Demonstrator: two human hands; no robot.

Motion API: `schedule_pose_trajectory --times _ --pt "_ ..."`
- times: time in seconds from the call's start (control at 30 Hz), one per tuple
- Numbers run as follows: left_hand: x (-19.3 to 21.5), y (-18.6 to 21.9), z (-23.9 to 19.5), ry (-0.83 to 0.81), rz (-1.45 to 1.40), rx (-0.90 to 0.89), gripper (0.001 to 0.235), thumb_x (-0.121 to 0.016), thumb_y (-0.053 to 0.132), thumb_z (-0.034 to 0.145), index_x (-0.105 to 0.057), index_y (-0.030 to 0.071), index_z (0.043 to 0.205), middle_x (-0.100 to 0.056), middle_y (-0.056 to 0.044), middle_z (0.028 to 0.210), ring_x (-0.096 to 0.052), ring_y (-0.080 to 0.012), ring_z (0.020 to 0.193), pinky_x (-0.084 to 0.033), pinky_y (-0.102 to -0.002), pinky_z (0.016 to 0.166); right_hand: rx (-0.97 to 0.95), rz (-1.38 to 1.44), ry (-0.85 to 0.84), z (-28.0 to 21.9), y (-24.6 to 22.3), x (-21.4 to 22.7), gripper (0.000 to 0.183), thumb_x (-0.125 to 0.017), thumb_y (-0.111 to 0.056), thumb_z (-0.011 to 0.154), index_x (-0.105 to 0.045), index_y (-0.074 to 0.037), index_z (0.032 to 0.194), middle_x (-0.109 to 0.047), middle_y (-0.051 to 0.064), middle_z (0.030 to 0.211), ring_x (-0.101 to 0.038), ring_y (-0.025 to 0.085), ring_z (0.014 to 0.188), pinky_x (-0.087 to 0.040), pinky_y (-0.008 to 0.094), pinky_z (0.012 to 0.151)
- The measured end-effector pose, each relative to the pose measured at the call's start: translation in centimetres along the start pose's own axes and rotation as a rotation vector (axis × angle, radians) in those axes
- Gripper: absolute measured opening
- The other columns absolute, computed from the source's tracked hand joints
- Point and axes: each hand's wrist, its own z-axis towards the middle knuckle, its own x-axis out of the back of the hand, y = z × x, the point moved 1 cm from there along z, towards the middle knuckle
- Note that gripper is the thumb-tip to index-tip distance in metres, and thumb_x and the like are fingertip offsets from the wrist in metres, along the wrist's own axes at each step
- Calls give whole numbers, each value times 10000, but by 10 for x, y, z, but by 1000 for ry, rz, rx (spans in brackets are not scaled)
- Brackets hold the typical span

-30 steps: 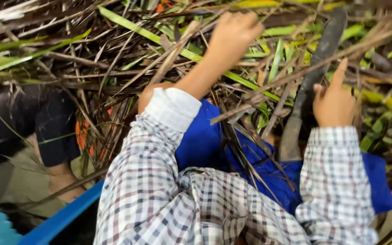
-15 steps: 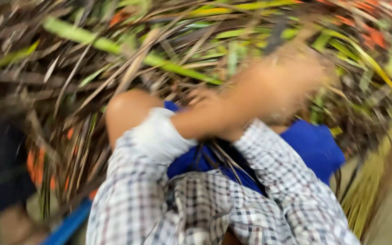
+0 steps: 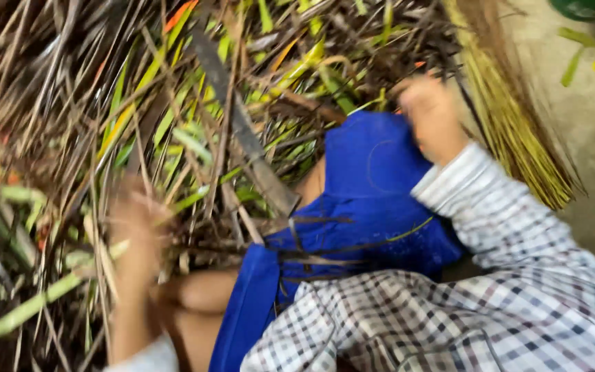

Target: The person sits cross-legged and uses a machete to strip and cut palm leaves. They repeatedly pull leaves from a large pile, scrape them against the blade, and cut them into smaller pieces.

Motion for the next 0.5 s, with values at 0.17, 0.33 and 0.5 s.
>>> schedule_pose_trajectory --times 0.17,0.33,0.5 --pt "-36 43 -119 -546 -2 -284 1209 -893 447 692 -184 140 1622 -298 -84 1656 -295 -277 1511 -250 -466 1229 -148 -571 170 -50 152 108 342 -506 -7 1077 -693 122 1333 -693 326 1123 -624 481 1014 -467 531 901" --pt "-123 -83 -191 -594 16 -348 962 -724 172 634 -430 243 1548 -533 -23 1529 -571 -261 1357 -358 -431 1167 -827 -821 138 -208 314 150 582 -577 114 850 -698 27 1412 -714 368 1180 -648 547 1081 -497 526 970" --pt "-133 -79 -217 -434 64 -191 826 -763 354 652 -494 397 1432 -487 37 1416 -565 -186 1228 -525 -387 968 -1453 -361 494 -171 196 115 414 -400 -59 1121 -403 -36 1534 -485 231 1524 -504 424 1359 -417 549 1114"
